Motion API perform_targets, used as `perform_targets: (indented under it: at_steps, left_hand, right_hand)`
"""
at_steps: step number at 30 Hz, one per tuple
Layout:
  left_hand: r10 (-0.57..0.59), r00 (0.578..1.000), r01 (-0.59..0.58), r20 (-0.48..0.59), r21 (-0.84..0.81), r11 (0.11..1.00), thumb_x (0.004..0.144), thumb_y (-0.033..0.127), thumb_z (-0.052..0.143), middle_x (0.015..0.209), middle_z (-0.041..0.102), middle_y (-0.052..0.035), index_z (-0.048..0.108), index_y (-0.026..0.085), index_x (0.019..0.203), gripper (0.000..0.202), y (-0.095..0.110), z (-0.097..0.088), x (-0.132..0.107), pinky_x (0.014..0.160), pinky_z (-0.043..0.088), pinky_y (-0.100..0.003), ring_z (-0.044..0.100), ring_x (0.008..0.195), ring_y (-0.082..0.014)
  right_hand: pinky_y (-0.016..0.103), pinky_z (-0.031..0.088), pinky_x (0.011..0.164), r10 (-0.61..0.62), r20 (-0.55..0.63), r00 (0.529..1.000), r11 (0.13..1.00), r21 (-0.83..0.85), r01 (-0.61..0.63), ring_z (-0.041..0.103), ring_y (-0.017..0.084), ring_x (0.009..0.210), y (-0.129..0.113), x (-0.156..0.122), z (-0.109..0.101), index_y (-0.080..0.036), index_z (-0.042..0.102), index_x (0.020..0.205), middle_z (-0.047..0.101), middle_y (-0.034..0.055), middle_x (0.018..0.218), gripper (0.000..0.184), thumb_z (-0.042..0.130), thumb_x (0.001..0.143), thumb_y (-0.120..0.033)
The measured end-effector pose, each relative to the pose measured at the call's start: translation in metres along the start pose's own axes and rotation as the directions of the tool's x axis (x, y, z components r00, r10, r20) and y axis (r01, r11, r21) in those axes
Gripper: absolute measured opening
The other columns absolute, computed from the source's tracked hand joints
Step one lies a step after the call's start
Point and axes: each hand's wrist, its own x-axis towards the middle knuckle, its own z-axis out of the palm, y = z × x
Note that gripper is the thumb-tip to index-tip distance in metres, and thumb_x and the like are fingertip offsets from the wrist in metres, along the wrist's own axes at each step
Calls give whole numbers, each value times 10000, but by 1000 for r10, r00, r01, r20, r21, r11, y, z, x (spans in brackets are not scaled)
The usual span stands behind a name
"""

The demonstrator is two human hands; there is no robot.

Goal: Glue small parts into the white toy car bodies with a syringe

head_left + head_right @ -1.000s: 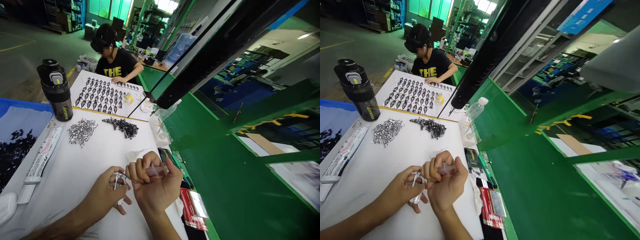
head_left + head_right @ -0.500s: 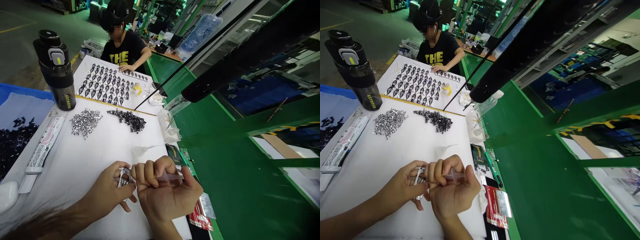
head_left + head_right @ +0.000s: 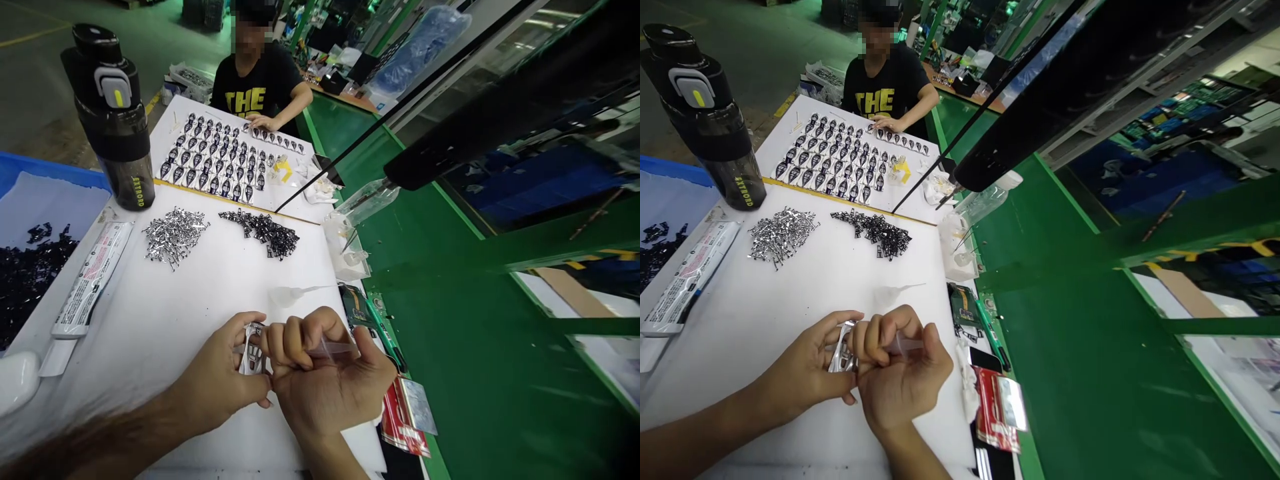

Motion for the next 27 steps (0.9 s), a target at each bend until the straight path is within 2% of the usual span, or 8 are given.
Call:
perform_targets:
  at_steps: [7, 20, 27]
  left_hand:
    - [19, 1000, -19, 17, 9, 1000, 613, 44, 693, 1102, 602, -64, 539, 202, 1241, 666, -3, -3, 0, 628, 624, -314, 648, 737, -148]
    - [36, 999, -36, 20, 3, 999, 651, 71, 705, 1101, 605, -65, 546, 193, 1231, 613, -3, -2, 3, 642, 601, -306, 634, 713, -130]
    - [14, 1000, -13, -20, 16, 1000, 614, 41, 705, 1081, 608, -50, 516, 194, 1269, 698, 0, -1, 0, 642, 606, -305, 632, 660, -110]
  right_hand:
    - [250, 321, 426, -10, -3, 1000, 1000, -14, 10, 201, 88, 397, 3, 1, -2, -214, 489, 536, 192, -73, 441, 455, 501, 808, -579]
    - [243, 294, 438, -1, 31, 1000, 1000, -8, 2, 197, 87, 404, 3, 2, -1, -209, 485, 529, 193, -69, 437, 462, 517, 808, -576]
    - [232, 293, 426, -15, 68, 998, 1000, -20, 17, 203, 86, 401, 2, 4, 0, -205, 486, 519, 203, -67, 431, 475, 538, 804, -582]
